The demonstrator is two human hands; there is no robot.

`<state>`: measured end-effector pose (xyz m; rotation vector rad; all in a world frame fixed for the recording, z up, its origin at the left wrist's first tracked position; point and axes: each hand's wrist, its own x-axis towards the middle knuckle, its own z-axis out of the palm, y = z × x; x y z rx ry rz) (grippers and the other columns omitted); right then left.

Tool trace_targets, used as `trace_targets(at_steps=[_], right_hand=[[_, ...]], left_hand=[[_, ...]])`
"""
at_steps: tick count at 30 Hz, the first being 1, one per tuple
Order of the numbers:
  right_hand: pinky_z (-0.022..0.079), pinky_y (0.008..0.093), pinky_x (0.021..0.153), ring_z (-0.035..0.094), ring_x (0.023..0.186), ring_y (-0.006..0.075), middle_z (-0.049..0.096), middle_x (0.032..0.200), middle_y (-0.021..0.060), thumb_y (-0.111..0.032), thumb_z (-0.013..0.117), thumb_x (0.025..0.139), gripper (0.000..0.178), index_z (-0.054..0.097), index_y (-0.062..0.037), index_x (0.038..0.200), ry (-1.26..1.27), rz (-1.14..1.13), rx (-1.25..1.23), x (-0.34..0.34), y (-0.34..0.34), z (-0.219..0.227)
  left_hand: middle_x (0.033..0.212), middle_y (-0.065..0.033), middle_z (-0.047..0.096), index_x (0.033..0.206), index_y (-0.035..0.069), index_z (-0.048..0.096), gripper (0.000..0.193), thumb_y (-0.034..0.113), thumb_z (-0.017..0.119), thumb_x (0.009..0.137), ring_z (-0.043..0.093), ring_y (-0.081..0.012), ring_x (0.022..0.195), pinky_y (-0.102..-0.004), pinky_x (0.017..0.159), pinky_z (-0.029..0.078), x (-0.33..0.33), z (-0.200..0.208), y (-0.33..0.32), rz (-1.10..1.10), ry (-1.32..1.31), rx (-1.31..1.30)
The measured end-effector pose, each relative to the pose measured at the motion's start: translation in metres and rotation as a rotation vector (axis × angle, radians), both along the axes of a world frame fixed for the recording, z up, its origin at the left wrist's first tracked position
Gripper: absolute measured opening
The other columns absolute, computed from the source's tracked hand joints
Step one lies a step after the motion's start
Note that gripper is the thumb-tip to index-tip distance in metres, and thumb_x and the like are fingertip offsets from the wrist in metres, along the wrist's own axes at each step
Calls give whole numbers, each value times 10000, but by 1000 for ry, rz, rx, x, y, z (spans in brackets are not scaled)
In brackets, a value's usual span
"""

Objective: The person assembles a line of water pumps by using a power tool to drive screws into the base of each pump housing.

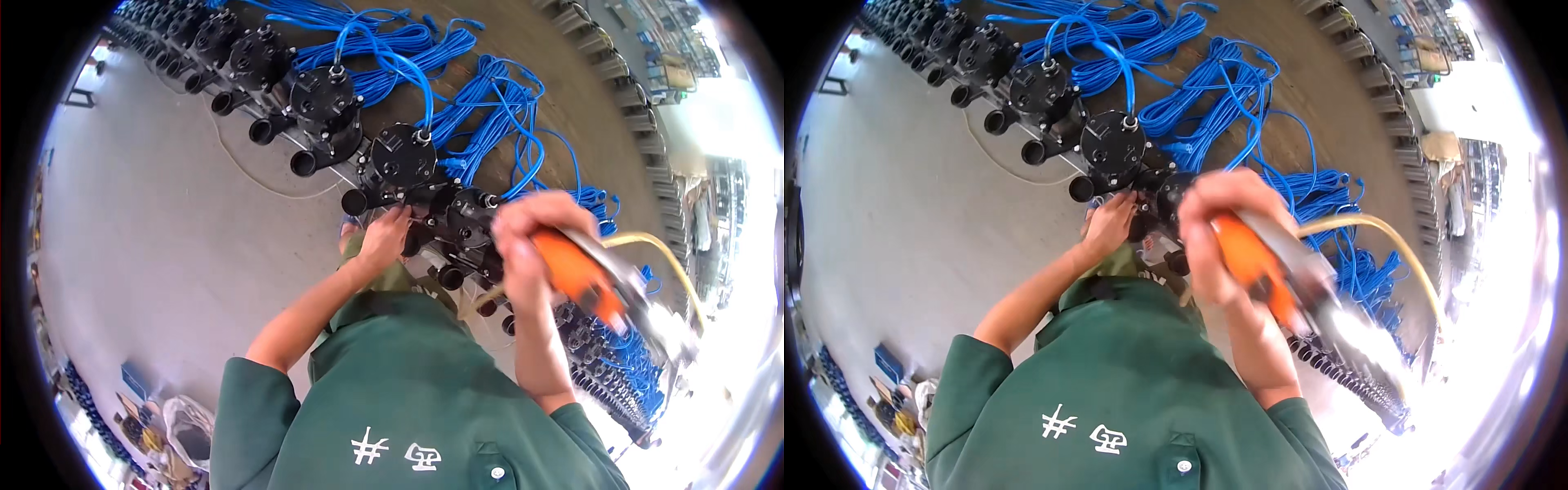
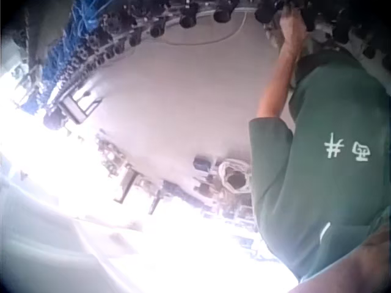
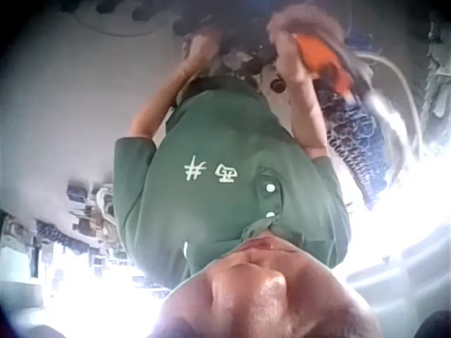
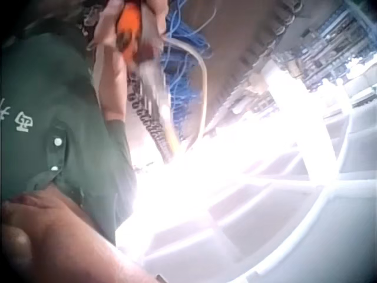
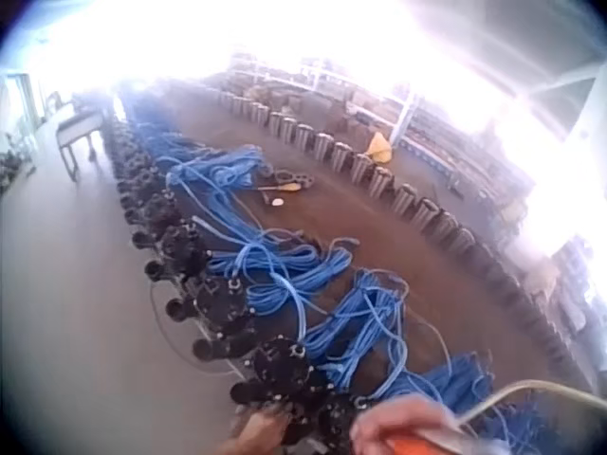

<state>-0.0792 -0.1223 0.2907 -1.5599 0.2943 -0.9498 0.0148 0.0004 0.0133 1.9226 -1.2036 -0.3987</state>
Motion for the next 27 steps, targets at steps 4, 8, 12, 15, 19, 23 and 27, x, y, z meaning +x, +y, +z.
trace_targets(at_steps=[4,8,12,15,19,23,27], right_hand=[[524,272,653,601,715,135,618,871,92,37,604,826,313,540,10,1132,-82,43,106,16,-9,-31],[518,271,626,596,693,142,630,909,120,35,584,807,375,522,16,1177,-33,42,93,18,-20,-21],[510,296,554,571,601,167,616,883,148,29,593,784,411,516,33,1188,-232,49,62,20,-12,8],[515,329,565,556,596,158,589,866,148,-5,542,755,426,531,36,1179,-76,81,-64,19,-9,-4],[495,297,569,548,609,149,582,880,122,6,571,788,416,527,13,1201,-15,107,95,22,-5,-45],[507,289,584,555,609,142,608,933,150,17,546,792,429,532,38,1220,1,147,84,27,-10,-36],[516,290,598,581,648,151,622,953,162,17,548,799,407,533,45,1205,-28,214,96,24,-2,-34]], left_hand=[[966,-165,643,1176,1,655,273,118,601,935,656,-380,827,-462,683,532,-2,-12,-1,22,-6,-39],[951,-170,638,1162,-12,656,268,91,605,920,652,-380,812,-460,685,536,-1,-13,-4,42,-29,-25],[869,-165,595,1103,-31,654,243,99,603,904,647,-362,808,-443,684,542,-3,-18,-2,22,-84,-48],[864,-163,590,1104,-36,646,250,104,607,901,644,-364,801,-444,682,539,-2,-17,-2,29,-78,-72],[880,-163,601,1090,-33,647,248,123,620,900,646,-362,802,-441,684,541,-5,-14,-2,55,-73,-120],[866,-143,616,1057,3,670,214,130,649,886,652,-352,788,-438,676,542,-5,-17,2,75,-38,-175],[844,-127,620,1021,25,686,184,126,671,868,654,-348,758,-439,657,542,-3,-25,2,77,-31,-223]])
